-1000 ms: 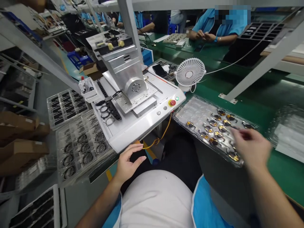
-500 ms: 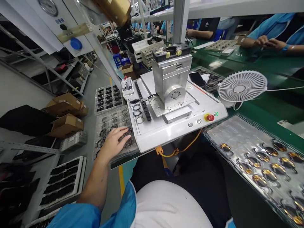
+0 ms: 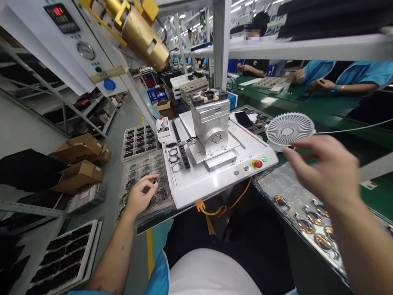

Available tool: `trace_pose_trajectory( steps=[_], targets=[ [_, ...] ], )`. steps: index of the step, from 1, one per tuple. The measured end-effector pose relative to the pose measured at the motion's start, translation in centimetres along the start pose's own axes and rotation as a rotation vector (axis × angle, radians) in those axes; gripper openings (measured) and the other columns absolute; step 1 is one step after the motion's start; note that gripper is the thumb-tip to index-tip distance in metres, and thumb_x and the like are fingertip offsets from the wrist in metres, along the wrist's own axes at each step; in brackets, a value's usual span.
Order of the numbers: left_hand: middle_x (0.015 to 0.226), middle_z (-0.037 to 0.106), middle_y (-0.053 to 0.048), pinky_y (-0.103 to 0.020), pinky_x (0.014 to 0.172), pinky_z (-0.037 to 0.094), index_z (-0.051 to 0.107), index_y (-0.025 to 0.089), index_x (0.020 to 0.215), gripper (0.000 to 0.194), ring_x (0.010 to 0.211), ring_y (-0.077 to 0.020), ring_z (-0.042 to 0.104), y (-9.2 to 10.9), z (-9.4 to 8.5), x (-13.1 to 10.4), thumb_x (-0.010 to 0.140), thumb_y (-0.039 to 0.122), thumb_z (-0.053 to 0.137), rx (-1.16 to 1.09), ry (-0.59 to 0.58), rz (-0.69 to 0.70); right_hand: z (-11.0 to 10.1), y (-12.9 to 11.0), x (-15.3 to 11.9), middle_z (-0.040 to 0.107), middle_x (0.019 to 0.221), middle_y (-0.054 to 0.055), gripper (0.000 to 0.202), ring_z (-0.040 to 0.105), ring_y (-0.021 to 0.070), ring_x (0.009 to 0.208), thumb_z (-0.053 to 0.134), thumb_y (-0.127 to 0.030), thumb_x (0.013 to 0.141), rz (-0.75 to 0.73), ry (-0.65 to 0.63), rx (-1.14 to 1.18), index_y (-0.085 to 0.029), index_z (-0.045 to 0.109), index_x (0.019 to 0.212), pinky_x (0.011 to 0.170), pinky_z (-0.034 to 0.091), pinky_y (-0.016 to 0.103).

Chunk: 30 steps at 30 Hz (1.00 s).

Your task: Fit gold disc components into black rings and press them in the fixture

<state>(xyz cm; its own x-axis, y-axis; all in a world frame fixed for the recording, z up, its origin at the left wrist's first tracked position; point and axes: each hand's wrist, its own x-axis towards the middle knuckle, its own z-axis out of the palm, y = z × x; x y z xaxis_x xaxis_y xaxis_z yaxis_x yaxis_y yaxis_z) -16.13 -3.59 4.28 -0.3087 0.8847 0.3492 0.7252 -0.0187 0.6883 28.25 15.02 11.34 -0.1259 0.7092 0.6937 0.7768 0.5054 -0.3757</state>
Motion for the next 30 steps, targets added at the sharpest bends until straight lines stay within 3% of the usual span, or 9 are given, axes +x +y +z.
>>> trace_pose_trajectory(
  steps=[3,6,10,13,17,21,23,27,30],
  targets=[
    [0.107,0.078,-0.012,-0.043,0.096,0.057,0.064,0.021,0.065,0.032,0.104,-0.0270,0.073,0.9,-0.2,0.1,0.089,0.043,0.067,-0.178,0.161,-0.050,3.2,-5.7,6.8,0.072,0.107,0.011,0.013,0.069,0.0241,0.091,0.066,-0.033,0.091,-0.210,-0.007,0.332,-0.022,0.072,0.096,0.076,0.057,0.037],
    [0.107,0.078,-0.012,-0.041,0.092,0.059,0.066,0.018,0.066,0.033,0.099,-0.0269,0.075,1.4,-0.7,0.2,0.084,0.045,0.073,-0.430,0.265,-0.156,6.4,-9.8,13.9,0.070,0.116,0.013,0.017,0.063,0.0295,0.115,0.062,-0.021,0.090,-0.436,-0.103,0.395,-0.017,0.073,0.103,0.100,0.051,0.047],
    [0.106,0.079,-0.011,-0.039,0.086,0.061,0.069,0.017,0.069,0.034,0.094,-0.0264,0.077,1.7,-1.8,0.0,0.078,0.048,0.079,-0.667,0.337,-0.265,9.4,-11.1,21.4,0.072,0.090,0.002,0.018,0.068,0.0277,0.101,0.078,-0.022,0.078,-0.546,-0.485,0.406,-0.021,0.078,0.096,0.100,0.052,0.050],
    [0.104,0.079,-0.009,-0.037,0.085,0.061,0.071,0.018,0.070,0.031,0.093,-0.0254,0.077,2.6,-2.5,0.6,0.077,0.047,0.082,-0.711,0.335,-0.240,10.1,-11.1,24.1,0.069,0.081,-0.003,0.021,0.071,0.0210,0.084,0.084,-0.030,0.074,-0.571,-0.685,0.365,-0.023,0.078,0.092,0.092,0.056,0.044],
    [0.104,0.079,-0.009,-0.040,0.087,0.061,0.070,0.019,0.067,0.029,0.094,-0.0260,0.077,6.2,-2.8,4.4,0.081,0.043,0.079,-0.626,0.269,-0.041,9.2,-11.5,23.4,0.072,0.095,0.001,0.027,0.071,0.0231,0.094,0.085,-0.028,0.075,-0.450,-0.638,0.364,-0.020,0.076,0.100,0.096,0.056,0.045],
    [0.100,0.081,-0.009,-0.041,0.092,0.058,0.072,0.020,0.068,0.026,0.099,-0.0265,0.075,12.6,-1.9,11.9,0.085,0.039,0.074,-0.358,0.208,0.255,8.1,-11.0,20.1,0.072,0.105,0.008,0.027,0.069,0.0236,0.101,0.078,-0.028,0.083,-0.335,-0.316,0.593,-0.016,0.070,0.106,0.101,0.055,0.046],
    [0.099,0.081,-0.009,-0.038,0.084,0.058,0.072,0.019,0.069,0.024,0.093,-0.0251,0.075,16.2,-0.7,16.2,0.085,0.037,0.073,-0.199,0.141,0.357,7.8,-10.3,18.3,0.072,0.109,0.011,0.030,0.069,0.0237,0.101,0.076,-0.032,0.084,-0.269,-0.197,0.684,-0.016,0.066,0.108,0.098,0.057,0.046],
    [0.075,0.075,-0.008,-0.037,0.077,0.053,0.068,0.017,0.062,0.030,0.074,-0.0223,0.069,22.2,2.6,23.8,0.085,0.035,0.073,0.128,0.023,0.423,6.5,-8.9,14.1,0.073,0.110,0.011,0.038,0.070,0.0254,0.101,0.077,-0.040,0.082,-0.170,-0.155,0.809,-0.017,0.063,0.108,0.095,0.058,0.045],
    [0.054,0.062,-0.005,-0.037,0.074,0.050,0.062,0.018,0.053,0.041,0.065,-0.0223,0.063,24.3,4.5,27.0,0.084,0.041,0.074,0.289,-0.117,0.413,4.9,-7.5,9.7,0.072,0.112,0.013,0.041,0.070,0.0276,0.103,0.078,-0.046,0.083,-0.103,-0.184,0.810,-0.019,0.063,0.110,0.096,0.058,0.047]
  ],
)
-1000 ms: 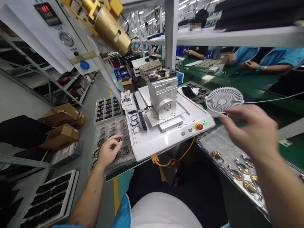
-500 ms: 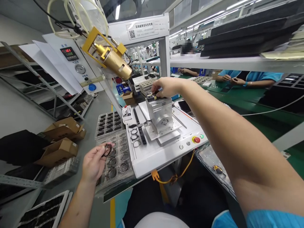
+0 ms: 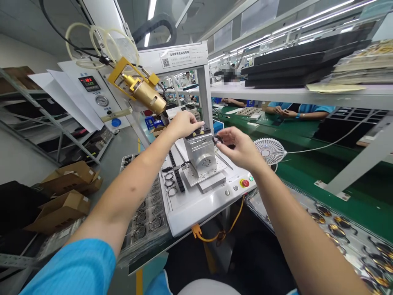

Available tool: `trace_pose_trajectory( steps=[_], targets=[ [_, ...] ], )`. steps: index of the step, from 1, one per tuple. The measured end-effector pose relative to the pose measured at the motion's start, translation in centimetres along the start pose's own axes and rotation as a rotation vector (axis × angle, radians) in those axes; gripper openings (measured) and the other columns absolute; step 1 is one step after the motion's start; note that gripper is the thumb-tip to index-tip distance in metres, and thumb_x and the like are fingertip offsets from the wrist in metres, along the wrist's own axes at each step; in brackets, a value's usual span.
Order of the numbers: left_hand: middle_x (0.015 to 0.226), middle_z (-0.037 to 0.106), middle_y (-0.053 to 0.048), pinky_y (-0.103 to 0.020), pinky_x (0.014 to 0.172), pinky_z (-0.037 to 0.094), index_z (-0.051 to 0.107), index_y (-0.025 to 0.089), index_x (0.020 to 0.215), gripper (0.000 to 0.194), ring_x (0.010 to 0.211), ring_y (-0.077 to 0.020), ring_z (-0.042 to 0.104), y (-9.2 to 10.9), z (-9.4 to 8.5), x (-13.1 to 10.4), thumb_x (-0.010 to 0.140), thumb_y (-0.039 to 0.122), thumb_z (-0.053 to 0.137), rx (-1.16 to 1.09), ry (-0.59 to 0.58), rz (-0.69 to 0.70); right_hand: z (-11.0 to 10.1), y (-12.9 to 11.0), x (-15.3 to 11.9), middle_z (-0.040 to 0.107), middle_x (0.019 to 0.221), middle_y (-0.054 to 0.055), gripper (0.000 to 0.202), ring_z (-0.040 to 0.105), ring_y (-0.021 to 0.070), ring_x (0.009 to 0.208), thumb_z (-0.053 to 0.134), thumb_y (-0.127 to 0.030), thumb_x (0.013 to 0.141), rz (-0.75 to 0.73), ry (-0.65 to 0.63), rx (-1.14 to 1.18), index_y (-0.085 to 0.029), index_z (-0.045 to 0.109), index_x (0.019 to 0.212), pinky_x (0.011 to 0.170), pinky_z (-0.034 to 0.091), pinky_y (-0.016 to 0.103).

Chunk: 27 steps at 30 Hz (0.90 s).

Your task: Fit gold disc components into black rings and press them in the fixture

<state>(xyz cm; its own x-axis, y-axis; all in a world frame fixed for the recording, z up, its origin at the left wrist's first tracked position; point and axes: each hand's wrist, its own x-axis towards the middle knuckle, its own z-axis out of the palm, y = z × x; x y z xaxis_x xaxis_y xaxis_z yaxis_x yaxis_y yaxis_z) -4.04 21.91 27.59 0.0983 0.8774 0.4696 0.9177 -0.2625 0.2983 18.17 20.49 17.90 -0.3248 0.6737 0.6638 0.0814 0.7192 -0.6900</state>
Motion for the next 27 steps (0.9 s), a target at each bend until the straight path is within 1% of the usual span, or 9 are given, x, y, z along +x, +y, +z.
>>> trace_pose_trajectory(
  steps=[3,5,9,11,13,18,22,25,27],
  targets=[
    [0.048,0.055,-0.003,-0.036,0.072,0.048,0.062,0.019,0.053,0.052,0.060,-0.0217,0.061,-0.1,0.2,0.6,0.094,0.052,0.059,0.012,-0.081,0.019,-1.7,0.9,-6.2,0.073,0.115,0.014,0.044,0.070,0.0299,0.106,0.077,-0.053,0.083,0.138,0.013,0.002,-0.021,0.064,0.111,0.099,0.057,0.050],
    [0.055,0.061,-0.004,-0.035,0.073,0.048,0.068,0.019,0.063,0.055,0.064,-0.0220,0.064,-0.6,0.0,-0.6,0.099,0.055,0.047,-0.005,-0.117,0.068,-2.9,2.8,-10.7,0.073,0.116,0.015,0.046,0.070,0.0317,0.107,0.076,-0.057,0.082,0.275,0.029,0.016,-0.022,0.063,0.110,0.099,0.057,0.052],
    [0.109,0.076,-0.009,-0.036,0.092,0.050,0.073,0.019,0.105,0.045,0.102,-0.0275,0.070,-1.7,0.4,-3.9,0.094,0.058,0.054,-0.019,-0.155,0.182,-4.4,7.8,-17.5,0.074,0.111,0.018,0.059,0.071,0.0343,0.103,0.077,-0.059,0.077,0.574,0.041,0.008,-0.021,0.060,0.118,0.090,0.060,0.050],
    [0.134,0.067,-0.013,-0.041,0.108,0.045,0.068,0.019,0.121,0.055,0.126,-0.0330,0.061,-2.1,1.0,-4.8,0.084,0.059,0.068,-0.007,-0.112,0.196,-4.5,9.8,-18.8,0.074,0.105,0.017,0.069,0.072,0.0329,0.092,0.075,-0.056,0.077,0.692,0.006,-0.051,-0.018,0.055,0.131,0.080,0.061,0.047],
    [0.141,0.063,-0.016,-0.046,0.116,0.039,0.065,0.017,0.126,0.065,0.135,-0.0363,0.054,-2.3,1.3,-4.8,0.079,0.061,0.074,-0.003,-0.110,0.192,-4.1,11.0,-18.7,0.074,0.101,0.016,0.079,0.071,0.0304,0.082,0.070,-0.051,0.080,0.754,-0.075,-0.147,-0.014,0.045,0.146,0.075,0.059,0.044],
    [0.145,0.062,-0.013,-0.053,0.123,0.029,0.064,0.022,0.132,0.058,0.146,-0.0343,0.045,-2.0,0.2,-6.5,0.094,0.065,0.051,-0.140,-0.158,0.164,-1.9,12.0,-17.0,0.074,0.095,0.013,0.086,0.070,0.0323,0.089,0.060,-0.035,0.085,0.715,-0.305,-0.424,-0.006,0.029,0.159,0.088,0.052,0.044],
    [0.152,0.056,-0.012,-0.056,0.125,0.026,0.064,0.024,0.134,0.058,0.149,-0.0325,0.042,-1.5,0.8,-14.3,0.096,0.065,0.049,-0.290,-0.045,0.203,-0.9,12.7,-17.7,0.073,0.104,0.016,0.090,0.069,0.0339,0.095,0.059,-0.035,0.088,0.695,-0.347,-0.512,-0.006,0.018,0.163,0.087,0.050,0.041],
    [0.147,0.060,-0.012,-0.055,0.122,0.034,0.072,0.024,0.121,0.051,0.143,-0.0327,0.049,-1.7,4.1,-22.2,0.094,0.063,0.055,-0.510,-0.019,0.182,-1.1,13.3,-18.0,0.072,0.102,0.015,0.094,0.069,0.0308,0.089,0.060,-0.035,0.087,0.699,-0.317,-0.486,-0.005,0.014,0.163,0.079,0.050,0.036],
    [0.139,0.066,-0.013,-0.052,0.117,0.041,0.074,0.023,0.115,0.042,0.133,-0.0315,0.058,-1.6,7.5,-26.9,0.094,0.057,0.061,-0.679,-0.062,0.018,-1.8,13.5,-17.6,0.072,0.096,0.012,0.093,0.068,0.0285,0.083,0.062,-0.034,0.085,0.690,-0.300,-0.469,-0.004,0.018,0.161,0.075,0.049,0.035]
  ],
)
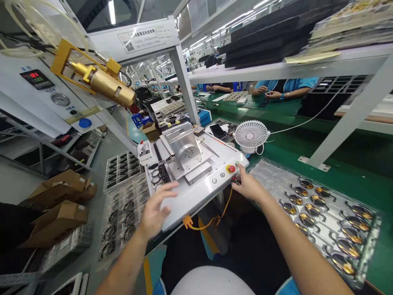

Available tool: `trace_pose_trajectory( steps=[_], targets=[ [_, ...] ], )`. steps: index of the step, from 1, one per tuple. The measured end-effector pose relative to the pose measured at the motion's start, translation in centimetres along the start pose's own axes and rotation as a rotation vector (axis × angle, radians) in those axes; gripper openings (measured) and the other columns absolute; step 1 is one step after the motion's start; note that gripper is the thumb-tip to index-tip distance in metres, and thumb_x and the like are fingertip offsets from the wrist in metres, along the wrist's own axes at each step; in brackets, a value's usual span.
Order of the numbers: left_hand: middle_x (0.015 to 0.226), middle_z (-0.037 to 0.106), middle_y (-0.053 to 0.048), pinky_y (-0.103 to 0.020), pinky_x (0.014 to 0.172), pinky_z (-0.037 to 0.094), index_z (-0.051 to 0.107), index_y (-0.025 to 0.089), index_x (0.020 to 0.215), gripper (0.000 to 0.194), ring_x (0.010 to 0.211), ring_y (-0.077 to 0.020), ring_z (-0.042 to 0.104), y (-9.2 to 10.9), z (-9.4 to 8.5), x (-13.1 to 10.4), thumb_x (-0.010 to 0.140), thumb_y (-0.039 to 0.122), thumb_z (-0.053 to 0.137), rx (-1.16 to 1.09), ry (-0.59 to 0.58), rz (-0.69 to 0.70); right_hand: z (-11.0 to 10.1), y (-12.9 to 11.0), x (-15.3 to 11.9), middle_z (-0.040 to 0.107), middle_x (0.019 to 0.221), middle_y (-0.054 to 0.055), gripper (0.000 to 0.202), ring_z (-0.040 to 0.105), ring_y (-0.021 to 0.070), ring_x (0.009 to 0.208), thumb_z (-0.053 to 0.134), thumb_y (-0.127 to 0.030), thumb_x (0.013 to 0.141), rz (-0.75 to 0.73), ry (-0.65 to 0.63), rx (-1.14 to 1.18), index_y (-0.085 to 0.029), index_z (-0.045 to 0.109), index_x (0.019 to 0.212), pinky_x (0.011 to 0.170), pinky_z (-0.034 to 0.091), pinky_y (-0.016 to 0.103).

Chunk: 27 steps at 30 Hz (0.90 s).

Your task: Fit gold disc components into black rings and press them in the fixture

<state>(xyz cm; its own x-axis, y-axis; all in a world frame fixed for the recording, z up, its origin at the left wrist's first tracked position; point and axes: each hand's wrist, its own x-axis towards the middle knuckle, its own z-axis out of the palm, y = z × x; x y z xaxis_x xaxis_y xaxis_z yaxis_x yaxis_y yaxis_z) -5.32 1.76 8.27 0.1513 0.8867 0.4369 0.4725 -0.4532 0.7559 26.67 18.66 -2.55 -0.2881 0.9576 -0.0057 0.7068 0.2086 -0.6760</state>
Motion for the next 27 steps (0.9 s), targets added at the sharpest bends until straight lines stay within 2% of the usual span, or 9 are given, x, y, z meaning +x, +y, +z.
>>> trace_pose_trajectory(
  steps=[4,6,10,13,16,18,21,24,27],
  targets=[
    [0.116,0.076,-0.014,-0.047,0.107,0.051,0.073,0.020,0.111,0.034,0.114,-0.0293,0.070,-3.0,6.2,-6.0,0.089,0.046,0.072,-0.325,0.029,-0.457,-1.6,-0.3,-0.8,0.072,0.091,0.009,0.075,0.065,0.0253,0.075,0.069,-0.032,0.079,-0.018,0.000,0.038,-0.011,0.047,0.147,0.073,0.050,0.036],
    [0.115,0.077,-0.014,-0.047,0.107,0.051,0.071,0.020,0.116,0.038,0.113,-0.0290,0.071,-3.6,8.7,-7.8,0.087,0.045,0.076,-0.488,0.025,-0.576,-0.9,-1.0,-3.1,0.072,0.094,0.008,0.065,0.066,0.0243,0.075,0.076,-0.037,0.077,-0.052,-0.036,0.178,-0.015,0.058,0.136,0.074,0.052,0.037],
    [0.124,0.073,-0.016,-0.050,0.108,0.050,0.063,0.022,0.131,0.055,0.115,-0.0298,0.071,-4.0,11.6,-10.0,0.084,0.046,0.080,-0.812,-0.006,-0.620,4.6,-3.4,-10.1,0.073,0.107,0.008,0.078,0.069,0.0246,0.090,0.092,-0.054,0.066,-0.204,-0.149,0.657,-0.023,0.061,0.130,0.082,0.056,0.037],
    [0.124,0.073,-0.016,-0.050,0.107,0.051,0.064,0.023,0.132,0.066,0.113,-0.0306,0.071,-4.2,12.7,-10.5,0.075,0.047,0.087,-1.003,-0.018,-0.617,9.2,-5.3,-14.2,0.071,0.102,0.006,0.079,0.068,0.0235,0.091,0.095,-0.058,0.058,-0.298,-0.050,0.751,-0.024,0.065,0.123,0.079,0.056,0.035],
    [0.114,0.076,-0.014,-0.049,0.103,0.053,0.071,0.022,0.121,0.063,0.108,-0.0303,0.073,-4.5,13.5,-10.6,0.066,0.043,0.093,-1.107,0.023,-0.632,11.1,-6.4,-15.6,0.068,0.099,0.006,0.076,0.067,0.0210,0.085,0.095,-0.059,0.058,-0.321,0.031,0.755,-0.023,0.067,0.119,0.074,0.057,0.033],
    [0.109,0.077,-0.012,-0.047,0.099,0.056,0.073,0.021,0.118,0.060,0.104,-0.0287,0.074,-4.8,13.7,-10.6,0.065,0.039,0.095,-1.119,0.057,-0.665,10.6,-6.4,-15.4,0.068,0.101,0.007,0.076,0.067,0.0212,0.087,0.094,-0.060,0.060,-0.367,0.026,0.712,-0.022,0.067,0.120,0.076,0.058,0.033],
    [0.118,0.075,-0.012,-0.043,0.095,0.057,0.075,0.022,0.118,0.057,0.099,-0.0254,0.075,-5.0,13.5,-10.5,0.066,0.032,0.095,-1.075,0.088,-0.714,7.9,-4.7,-13.7,0.070,0.108,0.010,0.061,0.067,0.0246,0.098,0.088,-0.056,0.073,-0.413,0.020,0.506,-0.022,0.068,0.120,0.084,0.057,0.037],
    [0.118,0.074,-0.010,-0.043,0.098,0.056,0.076,0.022,0.117,0.053,0.095,-0.0227,0.075,-5.1,13.1,-10.5,0.068,0.031,0.093,-1.027,0.112,-0.732,4.0,-1.4,-10.7,0.073,0.109,0.010,0.028,0.068,0.0261,0.103,0.074,-0.039,0.090,-0.080,0.110,0.089,-0.022,0.072,0.111,0.088,0.055,0.037],
    [0.111,0.076,-0.008,-0.042,0.099,0.055,0.076,0.021,0.115,0.049,0.097,-0.0228,0.074,-4.9,12.7,-10.6,0.069,0.030,0.092,-0.997,0.093,-0.740,0.6,1.9,-7.6,0.074,0.103,0.017,0.019,0.069,0.0342,0.103,0.071,-0.027,0.088,0.266,0.180,-0.209,-0.015,0.074,0.101,0.086,0.053,0.042]
  ],
)
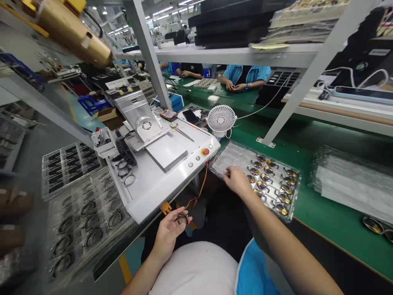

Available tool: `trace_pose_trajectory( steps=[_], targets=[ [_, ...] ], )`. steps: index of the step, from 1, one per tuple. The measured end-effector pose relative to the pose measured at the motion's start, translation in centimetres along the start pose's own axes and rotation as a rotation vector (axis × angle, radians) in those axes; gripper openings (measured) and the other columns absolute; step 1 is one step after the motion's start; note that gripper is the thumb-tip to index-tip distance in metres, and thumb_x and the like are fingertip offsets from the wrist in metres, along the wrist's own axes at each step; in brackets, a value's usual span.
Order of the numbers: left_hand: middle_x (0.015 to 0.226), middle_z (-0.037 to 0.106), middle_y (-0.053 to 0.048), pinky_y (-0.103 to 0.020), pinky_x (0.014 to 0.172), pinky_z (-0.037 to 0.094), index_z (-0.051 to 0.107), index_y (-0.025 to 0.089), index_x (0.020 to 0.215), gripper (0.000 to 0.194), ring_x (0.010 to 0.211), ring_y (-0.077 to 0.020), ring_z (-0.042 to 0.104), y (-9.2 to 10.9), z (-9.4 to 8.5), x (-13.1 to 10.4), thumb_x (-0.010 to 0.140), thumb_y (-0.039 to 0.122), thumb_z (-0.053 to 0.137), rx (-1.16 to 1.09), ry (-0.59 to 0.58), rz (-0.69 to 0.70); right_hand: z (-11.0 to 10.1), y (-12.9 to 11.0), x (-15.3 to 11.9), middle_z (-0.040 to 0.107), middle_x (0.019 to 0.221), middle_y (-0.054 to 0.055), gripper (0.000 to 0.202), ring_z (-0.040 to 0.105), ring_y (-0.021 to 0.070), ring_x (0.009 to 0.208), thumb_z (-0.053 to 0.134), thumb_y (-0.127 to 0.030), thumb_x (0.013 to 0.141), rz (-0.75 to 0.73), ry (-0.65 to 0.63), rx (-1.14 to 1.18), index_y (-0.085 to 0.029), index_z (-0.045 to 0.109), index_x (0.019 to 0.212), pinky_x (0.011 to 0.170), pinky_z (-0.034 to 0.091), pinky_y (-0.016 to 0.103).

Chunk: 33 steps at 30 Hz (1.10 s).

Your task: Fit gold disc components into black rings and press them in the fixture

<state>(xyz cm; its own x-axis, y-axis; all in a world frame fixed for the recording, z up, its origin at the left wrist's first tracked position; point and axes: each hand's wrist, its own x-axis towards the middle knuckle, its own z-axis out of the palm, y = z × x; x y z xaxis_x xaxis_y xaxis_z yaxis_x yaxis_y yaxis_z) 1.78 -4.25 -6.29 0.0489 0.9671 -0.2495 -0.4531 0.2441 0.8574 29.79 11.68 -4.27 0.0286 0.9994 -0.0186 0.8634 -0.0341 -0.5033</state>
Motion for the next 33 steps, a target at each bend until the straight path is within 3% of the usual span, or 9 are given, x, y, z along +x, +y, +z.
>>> trace_pose_trajectory(
  steps=[2,6,11,13,17,21,26,29,33],
  targets=[
    [0.111,0.077,-0.009,-0.039,0.099,0.054,0.076,0.021,0.113,0.048,0.103,-0.0228,0.073,0.1,0.0,-0.1,0.069,0.028,0.093,0.030,-0.012,0.005,-0.7,1.3,2.1,0.074,0.094,0.020,0.014,0.070,0.0378,0.094,0.075,-0.025,0.081,0.072,-0.014,-0.047,-0.012,0.074,0.088,0.078,0.053,0.042],
    [0.111,0.078,-0.010,-0.035,0.099,0.052,0.075,0.020,0.111,0.046,0.107,-0.0208,0.071,0.4,0.0,-0.3,0.069,0.026,0.093,0.056,-0.020,0.025,-1.3,2.4,3.5,0.072,0.072,0.011,0.016,0.070,0.0309,0.072,0.084,-0.021,0.069,0.124,-0.067,-0.061,-0.017,0.068,0.070,0.062,0.048,0.034],
    [0.106,0.077,-0.009,-0.035,0.095,0.052,0.074,0.020,0.110,0.047,0.102,-0.0225,0.072,1.3,0.4,-0.3,0.067,0.025,0.094,-0.003,-0.038,-0.026,-1.6,0.5,1.0,0.074,0.080,0.008,0.003,0.070,0.0282,0.079,0.072,-0.019,0.081,0.109,0.019,-0.035,-0.018,0.070,0.083,0.069,0.049,0.035],
    [0.115,0.074,-0.011,-0.035,0.092,0.054,0.074,0.021,0.112,0.053,0.101,-0.0239,0.073,2.1,1.0,-0.2,0.064,0.027,0.096,-0.045,-0.071,-0.053,-1.3,-1.7,-1.3,0.075,0.088,0.008,0.005,0.069,0.0258,0.085,0.067,-0.021,0.087,-0.073,0.084,0.062,-0.019,0.071,0.089,0.078,0.050,0.035],
    [0.138,0.064,-0.015,-0.034,0.086,0.055,0.073,0.022,0.120,0.072,0.094,-0.0234,0.074,4.1,2.3,-0.1,0.055,0.039,0.099,-0.139,-0.176,-0.070,-0.3,-6.7,-6.5,0.073,0.087,0.008,0.014,0.065,0.0233,0.081,0.058,-0.017,0.094,-0.773,0.159,0.318,-0.022,0.071,0.095,0.075,0.050,0.038],
    [0.111,0.075,-0.014,-0.036,0.087,0.055,0.070,0.017,0.126,0.084,0.092,-0.0253,0.074,5.6,2.2,-0.4,0.053,0.045,0.099,-0.128,-0.224,-0.052,0.4,-9.6,-9.1,0.072,0.091,0.009,0.023,0.064,0.0238,0.082,0.056,-0.010,0.094,-1.038,0.153,0.386,-0.026,0.070,0.104,0.071,0.051,0.040],
    [0.103,0.077,-0.014,-0.041,0.091,0.054,0.066,0.014,0.131,0.088,0.095,-0.0286,0.074,5.9,1.1,-1.0,0.054,0.042,0.099,-0.062,-0.223,-0.039,0.6,-10.2,-8.8,0.064,0.122,0.015,0.032,0.065,0.0275,0.103,0.066,-0.025,0.093,-0.801,-0.034,0.620,-0.024,0.067,0.125,0.083,0.058,0.043],
    [0.109,0.075,-0.015,-0.040,0.089,0.055,0.066,0.016,0.132,0.090,0.095,-0.0286,0.074,5.9,0.8,-1.3,0.052,0.042,0.100,-0.042,-0.231,-0.056,1.0,-10.1,-8.4,0.068,0.103,0.010,0.024,0.068,0.0202,0.082,0.060,-0.025,0.099,-0.671,-0.124,0.749,-0.023,0.071,0.120,0.067,0.059,0.033],
    [0.137,0.061,-0.016,-0.037,0.086,0.056,0.064,0.023,0.135,0.095,0.091,-0.0251,0.075,5.9,0.9,-1.5,0.050,0.045,0.100,-0.070,-0.221,-0.058,1.8,-9.9,-8.5,0.067,0.096,0.006,0.021,0.066,0.0145,0.068,0.057,-0.025,0.101,-0.675,-0.182,0.827,-0.025,0.076,0.110,0.056,0.057,0.027]
  ],
)
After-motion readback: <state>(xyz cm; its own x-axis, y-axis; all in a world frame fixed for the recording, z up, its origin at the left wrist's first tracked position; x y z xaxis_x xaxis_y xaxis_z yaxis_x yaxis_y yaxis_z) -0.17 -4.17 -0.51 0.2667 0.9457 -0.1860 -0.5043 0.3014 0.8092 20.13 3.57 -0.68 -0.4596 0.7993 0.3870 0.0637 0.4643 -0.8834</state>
